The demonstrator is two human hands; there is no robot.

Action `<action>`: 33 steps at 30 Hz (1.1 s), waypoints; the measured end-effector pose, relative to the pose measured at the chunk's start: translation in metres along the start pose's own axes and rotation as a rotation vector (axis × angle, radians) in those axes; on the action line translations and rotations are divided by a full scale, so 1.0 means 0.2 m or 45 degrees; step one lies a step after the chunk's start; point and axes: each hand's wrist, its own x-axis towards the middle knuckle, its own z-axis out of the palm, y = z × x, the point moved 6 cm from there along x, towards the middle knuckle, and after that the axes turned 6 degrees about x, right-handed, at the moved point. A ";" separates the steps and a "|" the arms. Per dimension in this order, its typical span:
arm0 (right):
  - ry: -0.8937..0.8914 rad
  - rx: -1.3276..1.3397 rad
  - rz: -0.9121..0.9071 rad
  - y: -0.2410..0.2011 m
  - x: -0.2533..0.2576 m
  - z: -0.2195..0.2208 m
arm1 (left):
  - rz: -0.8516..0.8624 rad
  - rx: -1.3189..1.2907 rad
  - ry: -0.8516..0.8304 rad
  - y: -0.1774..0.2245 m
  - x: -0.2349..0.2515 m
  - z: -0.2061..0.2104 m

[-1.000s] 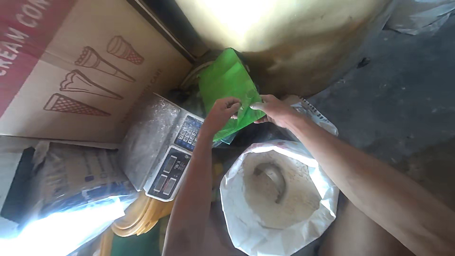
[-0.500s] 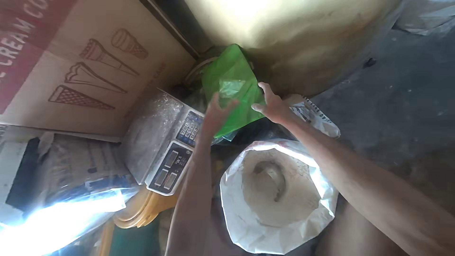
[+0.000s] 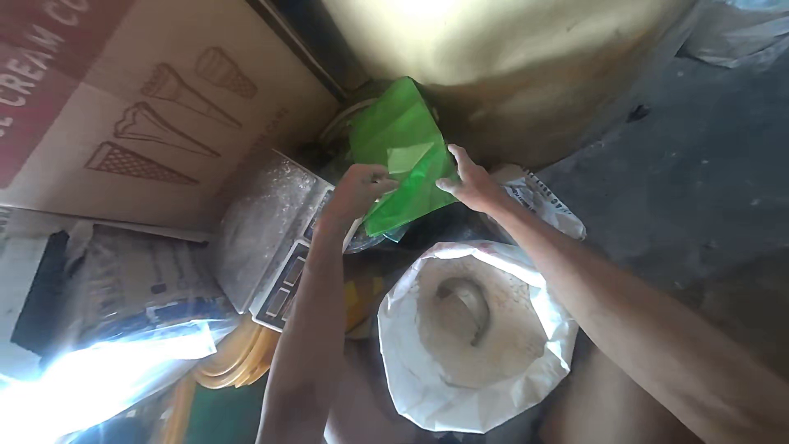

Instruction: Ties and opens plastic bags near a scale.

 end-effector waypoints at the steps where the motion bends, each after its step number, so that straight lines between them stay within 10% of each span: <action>1: 0.060 -0.052 -0.033 0.00 0.00 -0.01 | 0.002 -0.024 0.066 0.00 0.01 -0.03; 6: 0.443 -0.171 -0.375 -0.22 -0.09 -0.13 | -0.018 -0.458 0.362 -0.01 -0.02 -0.18; 19: -0.195 0.324 -0.831 -0.80 -0.78 0.16 | 0.514 -1.326 0.326 0.32 -0.71 -0.06; 33: -0.275 0.095 -0.915 -0.98 -1.19 0.64 | 0.734 -1.711 0.497 0.04 -1.31 0.04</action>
